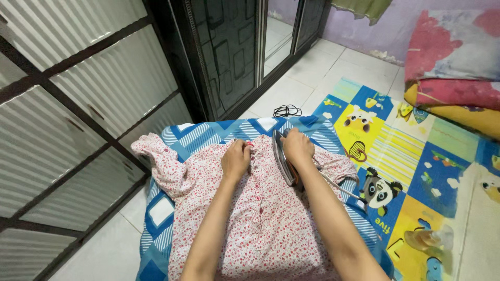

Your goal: The person irons a pink floral dress on a blue patterned ironing board. They smooth the fabric, use an iron to press the garment, and adjust the dress's position to ensure even ironing.

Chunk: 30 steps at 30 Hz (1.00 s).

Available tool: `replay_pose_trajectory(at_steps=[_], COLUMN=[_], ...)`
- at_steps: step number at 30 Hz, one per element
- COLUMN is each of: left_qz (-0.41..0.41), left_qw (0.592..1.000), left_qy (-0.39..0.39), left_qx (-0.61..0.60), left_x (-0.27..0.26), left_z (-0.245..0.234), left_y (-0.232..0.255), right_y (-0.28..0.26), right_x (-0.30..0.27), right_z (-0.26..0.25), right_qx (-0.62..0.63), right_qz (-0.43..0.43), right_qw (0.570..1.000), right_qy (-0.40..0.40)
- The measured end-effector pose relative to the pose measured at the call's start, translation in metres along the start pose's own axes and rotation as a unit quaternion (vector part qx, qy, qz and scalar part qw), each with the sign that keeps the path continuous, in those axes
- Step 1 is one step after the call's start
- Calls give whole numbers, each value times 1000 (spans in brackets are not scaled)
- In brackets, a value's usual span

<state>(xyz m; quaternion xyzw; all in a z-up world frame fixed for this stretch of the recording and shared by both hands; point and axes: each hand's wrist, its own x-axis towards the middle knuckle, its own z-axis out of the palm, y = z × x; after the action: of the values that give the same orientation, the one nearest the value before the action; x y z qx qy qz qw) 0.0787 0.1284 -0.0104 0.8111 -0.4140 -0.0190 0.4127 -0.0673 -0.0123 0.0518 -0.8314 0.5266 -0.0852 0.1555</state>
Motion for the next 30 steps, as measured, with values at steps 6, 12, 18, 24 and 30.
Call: replay_pose_trajectory(at_steps=[6,12,18,24,30], left_qz=[81,17,-71,-117,-179], left_qw=[986,960,967,972,953], left_qy=[114,11,-140,-89,-119], left_qx=[95,279,202,185,212], left_x=[7,37,46,28,19], left_z=[9,-17,-57,-84,-82], left_y=[-11,-42,-85,-92,-92], right_y=[11,-4,-14,-3,-3], right_x=[-64,-35,5,-11,-16], right_z=[-15,-5,9,3,1], right_qx=[-31,-9,-6,-22,-36], right_qz=[-8,1,-4,9,3], right_qw=[999,1000,1000,1000,999], right_qy=[-41,-19,12,-12,7])
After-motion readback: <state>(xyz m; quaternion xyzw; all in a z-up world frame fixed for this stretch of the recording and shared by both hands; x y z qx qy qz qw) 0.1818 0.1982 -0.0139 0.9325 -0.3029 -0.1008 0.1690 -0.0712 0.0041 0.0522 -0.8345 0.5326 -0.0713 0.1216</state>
